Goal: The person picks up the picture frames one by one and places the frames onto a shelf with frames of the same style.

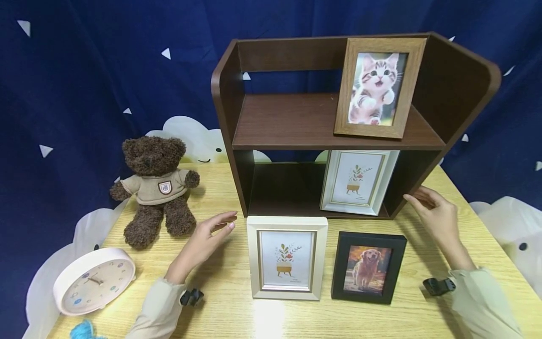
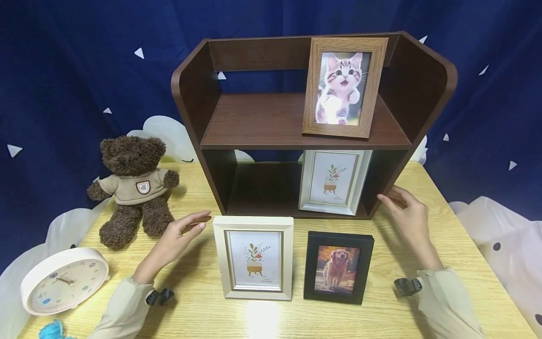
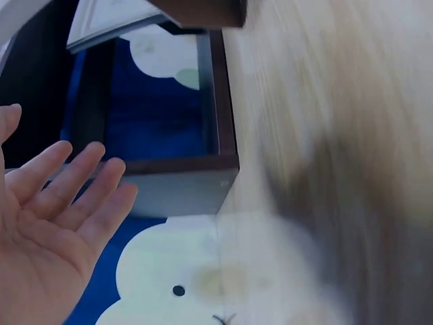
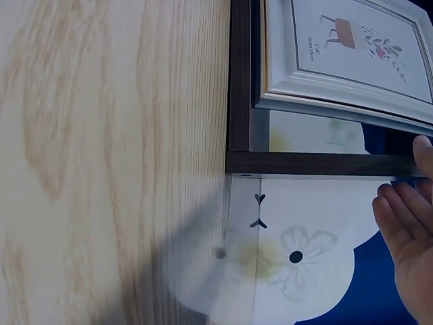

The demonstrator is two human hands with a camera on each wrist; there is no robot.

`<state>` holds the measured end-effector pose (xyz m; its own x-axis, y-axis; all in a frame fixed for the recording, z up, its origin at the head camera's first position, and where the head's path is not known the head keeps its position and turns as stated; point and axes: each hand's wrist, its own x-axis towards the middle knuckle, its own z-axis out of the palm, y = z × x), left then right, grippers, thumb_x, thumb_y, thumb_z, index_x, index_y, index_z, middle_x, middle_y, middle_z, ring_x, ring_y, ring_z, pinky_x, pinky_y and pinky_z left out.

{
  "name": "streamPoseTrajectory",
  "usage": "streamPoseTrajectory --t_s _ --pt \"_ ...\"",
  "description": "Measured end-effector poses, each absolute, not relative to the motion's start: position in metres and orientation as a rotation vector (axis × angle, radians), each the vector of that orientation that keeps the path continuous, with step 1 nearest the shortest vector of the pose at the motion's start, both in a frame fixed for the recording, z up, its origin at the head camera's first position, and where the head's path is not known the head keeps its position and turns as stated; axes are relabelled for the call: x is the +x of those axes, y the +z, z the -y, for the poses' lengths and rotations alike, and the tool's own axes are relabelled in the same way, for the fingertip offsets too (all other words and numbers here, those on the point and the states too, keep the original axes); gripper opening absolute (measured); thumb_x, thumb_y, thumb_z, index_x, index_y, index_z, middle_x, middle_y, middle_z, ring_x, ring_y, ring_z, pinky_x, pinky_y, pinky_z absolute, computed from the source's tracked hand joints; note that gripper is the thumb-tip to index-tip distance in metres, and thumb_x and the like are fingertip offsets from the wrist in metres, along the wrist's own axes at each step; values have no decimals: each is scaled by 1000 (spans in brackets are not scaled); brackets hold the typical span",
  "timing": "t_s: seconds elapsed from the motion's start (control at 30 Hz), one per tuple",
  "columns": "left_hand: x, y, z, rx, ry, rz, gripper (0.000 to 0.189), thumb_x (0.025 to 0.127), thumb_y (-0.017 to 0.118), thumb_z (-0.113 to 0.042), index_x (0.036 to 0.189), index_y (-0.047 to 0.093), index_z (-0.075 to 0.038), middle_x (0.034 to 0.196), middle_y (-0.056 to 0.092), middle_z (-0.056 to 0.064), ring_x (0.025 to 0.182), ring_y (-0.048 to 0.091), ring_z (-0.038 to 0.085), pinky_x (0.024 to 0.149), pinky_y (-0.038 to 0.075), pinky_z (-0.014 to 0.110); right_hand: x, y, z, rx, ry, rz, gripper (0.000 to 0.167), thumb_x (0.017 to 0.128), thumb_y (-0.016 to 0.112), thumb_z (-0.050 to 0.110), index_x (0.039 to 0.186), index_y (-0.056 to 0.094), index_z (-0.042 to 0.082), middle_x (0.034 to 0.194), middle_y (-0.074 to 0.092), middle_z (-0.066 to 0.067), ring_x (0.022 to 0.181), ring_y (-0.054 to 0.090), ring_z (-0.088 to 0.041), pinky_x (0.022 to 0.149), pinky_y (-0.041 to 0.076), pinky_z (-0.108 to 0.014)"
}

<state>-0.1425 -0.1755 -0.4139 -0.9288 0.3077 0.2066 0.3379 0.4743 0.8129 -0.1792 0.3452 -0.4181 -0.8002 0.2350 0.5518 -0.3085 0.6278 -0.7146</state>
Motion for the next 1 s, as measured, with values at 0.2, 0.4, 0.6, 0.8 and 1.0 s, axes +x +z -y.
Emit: streamPoseTrajectory --t_s 0.2,0.4,0.6,0.8,1.0 --pt "-134 -416 169 -622 -1726 2632 37 97 55 -18 130 55 -1 120 64 16 110 61 28 96 49 33 -180 -417 -342 -4 1102 2255 29 82 73 4 106 65 -10 82 52 40 77 52 21 69 41 1" --pt "-128 -417 168 -704 -1895 2643 39 95 58 -14 130 53 2 117 64 19 109 61 32 93 49 24 -180 -417 -342 -49 1088 2272 28 84 72 9 106 65 -8 82 50 40 76 51 22 68 39 1" --pt "-121 -419 169 -766 -1921 2661 40 94 58 -12 130 52 4 113 64 19 104 63 30 91 50 24 -180 -419 -340 -63 1092 2250 29 83 73 10 104 66 -9 81 50 41 74 51 23 66 39 1" --pt "-116 -419 165 -790 -1950 2675 46 89 65 -11 129 51 7 112 64 20 105 61 33 93 51 34 -180 -421 -339 -52 1106 2223 28 82 73 7 103 65 -11 80 51 40 74 52 22 65 40 1" --pt "-114 -419 158 -799 -1861 2718 50 83 72 -14 124 55 8 110 66 18 103 63 26 95 49 30 -181 -421 -340 -64 1148 2205 29 82 73 4 104 64 -11 80 53 40 75 54 22 66 42 1"
